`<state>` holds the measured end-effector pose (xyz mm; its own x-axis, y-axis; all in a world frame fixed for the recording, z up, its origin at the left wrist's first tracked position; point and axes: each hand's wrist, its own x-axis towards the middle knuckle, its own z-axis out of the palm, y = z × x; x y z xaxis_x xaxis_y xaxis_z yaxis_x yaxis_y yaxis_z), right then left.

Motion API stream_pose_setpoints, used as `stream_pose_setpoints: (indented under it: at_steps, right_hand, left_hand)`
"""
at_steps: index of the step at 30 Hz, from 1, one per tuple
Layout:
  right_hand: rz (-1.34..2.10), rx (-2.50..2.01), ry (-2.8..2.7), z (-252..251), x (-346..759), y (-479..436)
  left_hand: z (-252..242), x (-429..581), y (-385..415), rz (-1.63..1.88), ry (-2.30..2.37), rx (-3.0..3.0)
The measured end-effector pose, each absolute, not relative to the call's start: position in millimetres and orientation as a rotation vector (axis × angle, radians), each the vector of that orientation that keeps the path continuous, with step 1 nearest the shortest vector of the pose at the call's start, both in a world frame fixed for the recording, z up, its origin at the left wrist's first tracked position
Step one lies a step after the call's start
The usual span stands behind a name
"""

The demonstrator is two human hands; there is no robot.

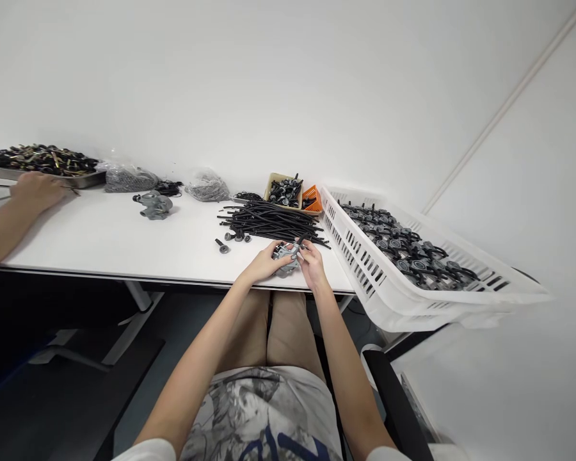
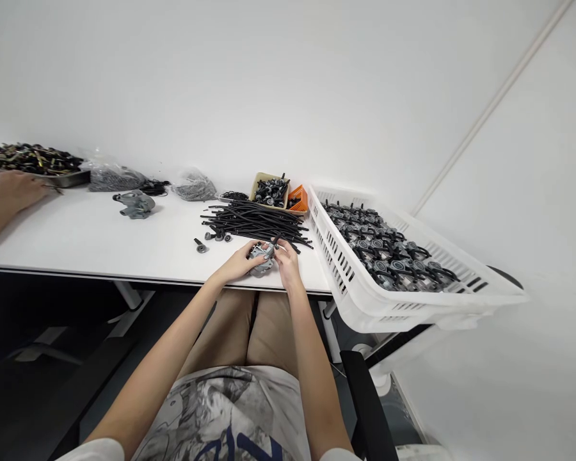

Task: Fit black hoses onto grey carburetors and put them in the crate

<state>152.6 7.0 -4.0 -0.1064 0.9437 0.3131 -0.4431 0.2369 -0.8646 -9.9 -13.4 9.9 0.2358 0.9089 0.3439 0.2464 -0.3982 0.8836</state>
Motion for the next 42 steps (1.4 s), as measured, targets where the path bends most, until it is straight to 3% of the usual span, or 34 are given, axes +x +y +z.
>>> stream_pose_setpoints:
  at_steps: [42]
  right_hand:
    - [1.321,-0.636,-1.114,-2.2,154.8,4.6]
  left_hand:
    - [6.5,-10.9,-11.2,1.193,1.071,1.813]
